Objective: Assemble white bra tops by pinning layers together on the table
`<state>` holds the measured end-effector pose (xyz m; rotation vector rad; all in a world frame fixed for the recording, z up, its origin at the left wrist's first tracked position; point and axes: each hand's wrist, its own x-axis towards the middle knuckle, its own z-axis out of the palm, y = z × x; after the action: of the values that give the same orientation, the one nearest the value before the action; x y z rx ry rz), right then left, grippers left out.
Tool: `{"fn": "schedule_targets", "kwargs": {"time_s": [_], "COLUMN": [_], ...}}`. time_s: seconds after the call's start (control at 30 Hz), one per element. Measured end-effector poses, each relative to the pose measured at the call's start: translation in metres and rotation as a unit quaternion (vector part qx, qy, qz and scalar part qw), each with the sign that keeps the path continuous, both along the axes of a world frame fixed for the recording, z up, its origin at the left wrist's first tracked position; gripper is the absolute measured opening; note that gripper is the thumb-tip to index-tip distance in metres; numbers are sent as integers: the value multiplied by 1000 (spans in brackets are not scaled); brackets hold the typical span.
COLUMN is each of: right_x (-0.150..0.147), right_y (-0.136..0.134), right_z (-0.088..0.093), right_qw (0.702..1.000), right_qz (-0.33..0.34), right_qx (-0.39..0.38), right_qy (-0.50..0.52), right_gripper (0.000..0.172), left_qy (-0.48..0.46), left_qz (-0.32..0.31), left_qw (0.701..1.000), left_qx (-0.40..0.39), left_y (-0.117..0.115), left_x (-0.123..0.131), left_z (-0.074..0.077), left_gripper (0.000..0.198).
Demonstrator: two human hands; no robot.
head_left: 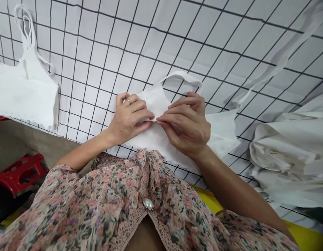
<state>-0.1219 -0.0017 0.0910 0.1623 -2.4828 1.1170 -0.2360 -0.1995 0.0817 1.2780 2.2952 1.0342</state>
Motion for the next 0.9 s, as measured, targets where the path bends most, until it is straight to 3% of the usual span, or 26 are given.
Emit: {"fn": "schedule_targets", "kwargs": {"time_s": [0.2,0.33,0.53,0.7,0.8,0.9], "right_x": [0,-1,-16,-35,-37,-28], "right_y": [-2,2,21,29,25,19], "right_z": [-2,1,8,27,30,22], "right_qw": [1000,998,981,970,972,980], "right_qz": [-12,1,108,150,137,112], "right_qx": [7,62,159,99,76,33], "right_qy": [8,-33,-24,-164,-172,-163], "right_gripper": [14,14,26,28,27,21], "left_qy": [-4,-11,-1,8,21,31], "left_qz": [-8,-28,-27,0,5,7], "left_qw": [1000,999,1000,999,999,999], "left_qx": [4,-18,-1,38,31,16], "left_y": [1,0,-3,-3,-2,0], "left_x": [0,-3,-11,-11,-9,-6], "left_z": [0,0,6,4,0,-2], "left_gripper": [25,28,23,19,18,15]}}
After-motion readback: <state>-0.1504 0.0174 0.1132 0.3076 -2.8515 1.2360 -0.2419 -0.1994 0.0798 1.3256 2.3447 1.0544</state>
